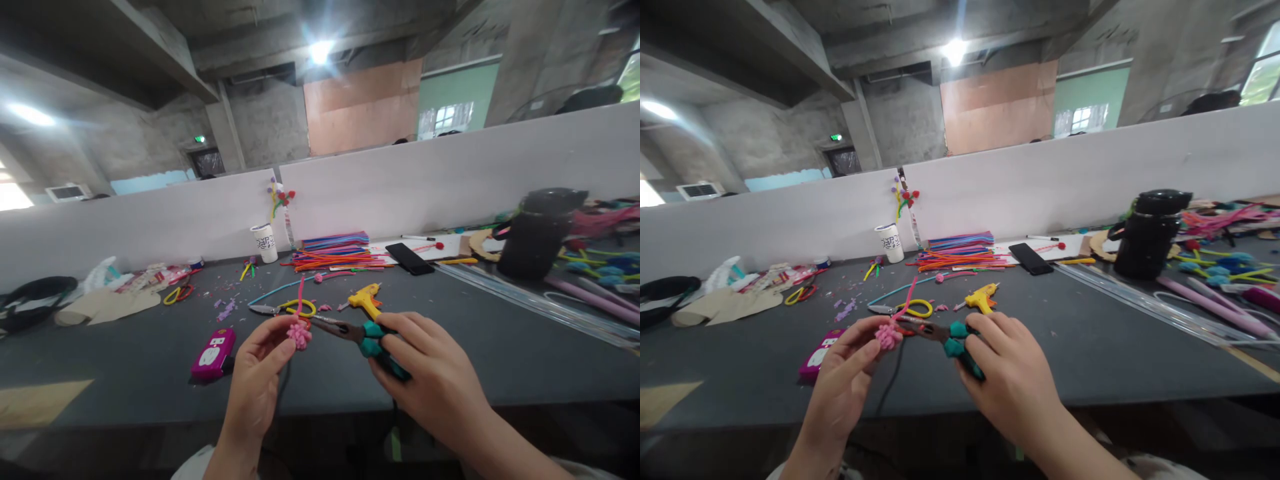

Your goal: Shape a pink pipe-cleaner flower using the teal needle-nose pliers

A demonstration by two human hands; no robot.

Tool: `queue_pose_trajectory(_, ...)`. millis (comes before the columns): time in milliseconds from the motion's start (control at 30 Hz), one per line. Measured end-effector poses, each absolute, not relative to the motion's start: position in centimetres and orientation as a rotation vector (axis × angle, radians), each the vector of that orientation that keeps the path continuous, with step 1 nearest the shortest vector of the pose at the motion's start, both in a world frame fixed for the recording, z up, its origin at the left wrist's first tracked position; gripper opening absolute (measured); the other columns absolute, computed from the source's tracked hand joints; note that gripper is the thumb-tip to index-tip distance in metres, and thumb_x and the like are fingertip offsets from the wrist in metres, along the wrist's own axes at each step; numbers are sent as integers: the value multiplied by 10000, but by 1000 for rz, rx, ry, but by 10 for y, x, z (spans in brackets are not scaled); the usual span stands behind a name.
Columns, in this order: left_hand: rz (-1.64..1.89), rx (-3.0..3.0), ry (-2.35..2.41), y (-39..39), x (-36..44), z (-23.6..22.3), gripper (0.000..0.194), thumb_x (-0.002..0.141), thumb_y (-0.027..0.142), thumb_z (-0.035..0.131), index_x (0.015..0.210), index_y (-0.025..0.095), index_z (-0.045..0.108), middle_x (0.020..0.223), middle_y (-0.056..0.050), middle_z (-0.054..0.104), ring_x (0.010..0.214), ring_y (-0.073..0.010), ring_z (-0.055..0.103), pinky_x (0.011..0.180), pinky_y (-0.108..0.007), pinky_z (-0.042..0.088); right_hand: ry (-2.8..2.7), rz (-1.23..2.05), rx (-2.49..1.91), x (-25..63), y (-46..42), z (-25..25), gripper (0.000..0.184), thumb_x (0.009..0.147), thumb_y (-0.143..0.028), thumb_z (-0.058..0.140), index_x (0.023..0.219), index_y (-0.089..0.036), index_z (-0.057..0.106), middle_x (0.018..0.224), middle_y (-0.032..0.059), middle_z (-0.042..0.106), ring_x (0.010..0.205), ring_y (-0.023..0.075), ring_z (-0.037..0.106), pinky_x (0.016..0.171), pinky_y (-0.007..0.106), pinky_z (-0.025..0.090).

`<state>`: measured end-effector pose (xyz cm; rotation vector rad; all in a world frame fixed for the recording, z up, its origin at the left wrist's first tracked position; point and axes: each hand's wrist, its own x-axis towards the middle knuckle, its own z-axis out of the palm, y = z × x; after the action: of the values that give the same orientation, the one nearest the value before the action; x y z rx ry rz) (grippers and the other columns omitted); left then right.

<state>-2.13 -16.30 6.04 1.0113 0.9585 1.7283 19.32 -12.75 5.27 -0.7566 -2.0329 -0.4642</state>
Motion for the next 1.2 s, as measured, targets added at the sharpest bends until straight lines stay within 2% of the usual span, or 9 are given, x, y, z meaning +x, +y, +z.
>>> queue_pose_trajectory(467, 1722, 1094, 997, -162, -22, 56, 153, 703, 204, 758, 855, 208, 765, 808, -29, 755, 730, -134, 656, 709, -212, 514, -2100, -270, -752, 193, -133, 58, 151, 836, -187, 516, 698, -205, 572, 867, 68, 658, 777, 186, 612, 688, 315, 504)
queue_pose_trajectory(833, 1709, 1090, 1009, -163, -20, 57, 139, 682, 238, 774, 810, 183, 761, 749, -33, 727, 665, -119, 610, 641, -196, 493, -2129, -502, -741, 195, -128, 52, 132, 829, -176, 530, 710, -200, 582, 898, 63, 679, 771, 198, 600, 681, 334, 458)
queue_pose_trajectory(1200, 1691, 1105, 991, -162, -23, 55, 122, 681, 213, 777, 802, 197, 764, 740, -24, 722, 671, -119, 622, 645, -184, 499, -2145, -474, -752, 193, -131, 50, 149, 837, -174, 522, 708, -206, 590, 886, 62, 675, 764, 184, 599, 673, 314, 480)
